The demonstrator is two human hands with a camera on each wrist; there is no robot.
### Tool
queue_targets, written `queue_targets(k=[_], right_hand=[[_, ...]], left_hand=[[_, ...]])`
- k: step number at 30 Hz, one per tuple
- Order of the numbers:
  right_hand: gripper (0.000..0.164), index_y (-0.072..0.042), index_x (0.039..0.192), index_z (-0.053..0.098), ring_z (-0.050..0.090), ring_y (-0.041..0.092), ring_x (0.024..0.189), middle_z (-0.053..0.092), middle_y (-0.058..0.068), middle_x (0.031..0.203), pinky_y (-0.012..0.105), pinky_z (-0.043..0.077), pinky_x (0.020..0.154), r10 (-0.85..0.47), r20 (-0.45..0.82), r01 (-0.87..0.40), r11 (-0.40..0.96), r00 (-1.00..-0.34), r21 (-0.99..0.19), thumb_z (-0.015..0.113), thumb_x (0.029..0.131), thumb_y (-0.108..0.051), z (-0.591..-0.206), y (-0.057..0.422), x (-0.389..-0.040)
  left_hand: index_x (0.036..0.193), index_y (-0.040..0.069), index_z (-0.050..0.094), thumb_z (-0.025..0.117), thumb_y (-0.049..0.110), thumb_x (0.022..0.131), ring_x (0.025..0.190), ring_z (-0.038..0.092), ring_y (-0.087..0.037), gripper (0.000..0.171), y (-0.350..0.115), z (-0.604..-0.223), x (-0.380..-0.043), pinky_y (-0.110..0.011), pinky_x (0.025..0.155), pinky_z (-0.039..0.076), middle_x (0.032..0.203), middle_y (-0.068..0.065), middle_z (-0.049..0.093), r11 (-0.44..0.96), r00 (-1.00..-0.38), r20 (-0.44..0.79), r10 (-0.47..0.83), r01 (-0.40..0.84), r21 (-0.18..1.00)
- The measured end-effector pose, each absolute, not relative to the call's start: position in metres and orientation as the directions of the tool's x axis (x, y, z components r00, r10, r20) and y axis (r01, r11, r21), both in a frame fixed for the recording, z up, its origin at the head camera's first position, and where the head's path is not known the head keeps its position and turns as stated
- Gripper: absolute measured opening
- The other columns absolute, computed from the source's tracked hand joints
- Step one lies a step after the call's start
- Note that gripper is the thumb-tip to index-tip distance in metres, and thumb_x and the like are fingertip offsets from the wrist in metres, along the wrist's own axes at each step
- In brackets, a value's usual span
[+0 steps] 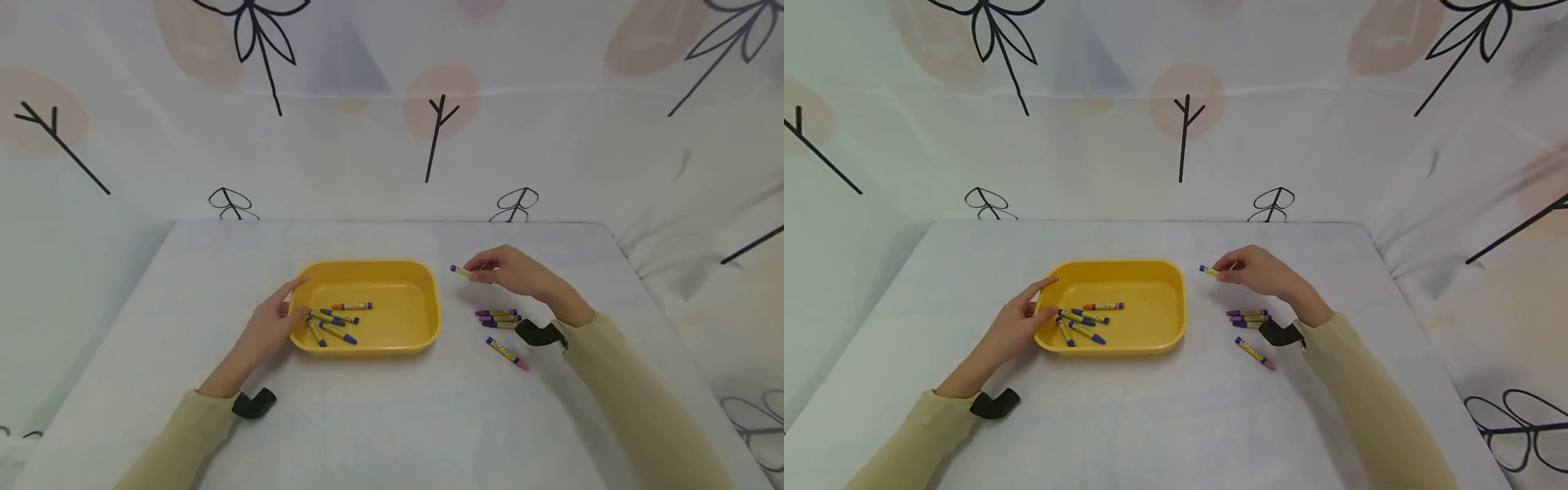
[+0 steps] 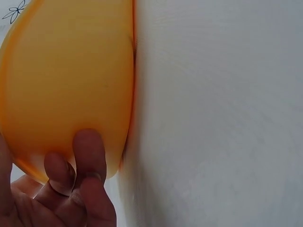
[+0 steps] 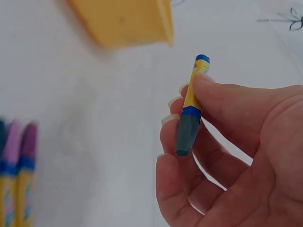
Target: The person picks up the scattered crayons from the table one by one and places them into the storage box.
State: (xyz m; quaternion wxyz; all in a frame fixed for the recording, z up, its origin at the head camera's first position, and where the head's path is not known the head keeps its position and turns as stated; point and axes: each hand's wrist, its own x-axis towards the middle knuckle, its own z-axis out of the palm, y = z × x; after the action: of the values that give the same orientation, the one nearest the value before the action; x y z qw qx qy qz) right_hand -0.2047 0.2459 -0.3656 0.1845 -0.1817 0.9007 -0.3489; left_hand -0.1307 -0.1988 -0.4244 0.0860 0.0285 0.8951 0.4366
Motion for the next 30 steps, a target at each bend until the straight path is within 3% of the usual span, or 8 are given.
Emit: queue_targets(k=[12,22,30], right_hand=[[0.028,-0.006,0.122,0.069,0.063,0.028,0.101,0.069,0.006,0.111,0.049,0.049,0.092,-0.574,-0.209,-0.246,0.612,-0.792,-0.751,0.062,0.099,-0.021,-0.343,0.170,-0.228],[0.030,-0.001,0.122,0.068,0.063,0.030,0.098,0.071,0.012,0.106,0.033,0.053,0.086,-0.675,-0.217,-0.237,0.512,-0.705,-0.825,0.064,0.099,-0.019,-0.355,0.100,-0.241],[0.023,-0.005,0.115,0.072,0.061,0.016,0.086,0.072,0.001,0.098,0.030,0.051,0.079,-0.698,-0.214,-0.243,0.494,-0.684,-0.834,0.066,0.097,-0.019,-0.380,0.067,-0.238]], left_hand=[[0.153,0.027,0.038,0.060,0.025,0.100,0.072,0.060,-0.021,0.058,-0.199,-0.424,-0.131,-0.032,0.060,0.047,0.103,-0.016,0.068,0.614,-0.983,-0.126,0.132,-0.019,0.789],[0.153,0.027,0.039,0.060,0.027,0.100,0.073,0.059,-0.021,0.057,-0.199,-0.425,-0.132,-0.032,0.062,0.046,0.102,-0.015,0.068,0.638,-0.985,-0.125,0.122,-0.019,0.770],[0.153,0.028,0.039,0.060,0.026,0.100,0.071,0.058,-0.020,0.057,-0.200,-0.427,-0.133,-0.032,0.060,0.045,0.100,-0.014,0.068,0.641,-0.985,-0.124,0.122,-0.017,0.767]])
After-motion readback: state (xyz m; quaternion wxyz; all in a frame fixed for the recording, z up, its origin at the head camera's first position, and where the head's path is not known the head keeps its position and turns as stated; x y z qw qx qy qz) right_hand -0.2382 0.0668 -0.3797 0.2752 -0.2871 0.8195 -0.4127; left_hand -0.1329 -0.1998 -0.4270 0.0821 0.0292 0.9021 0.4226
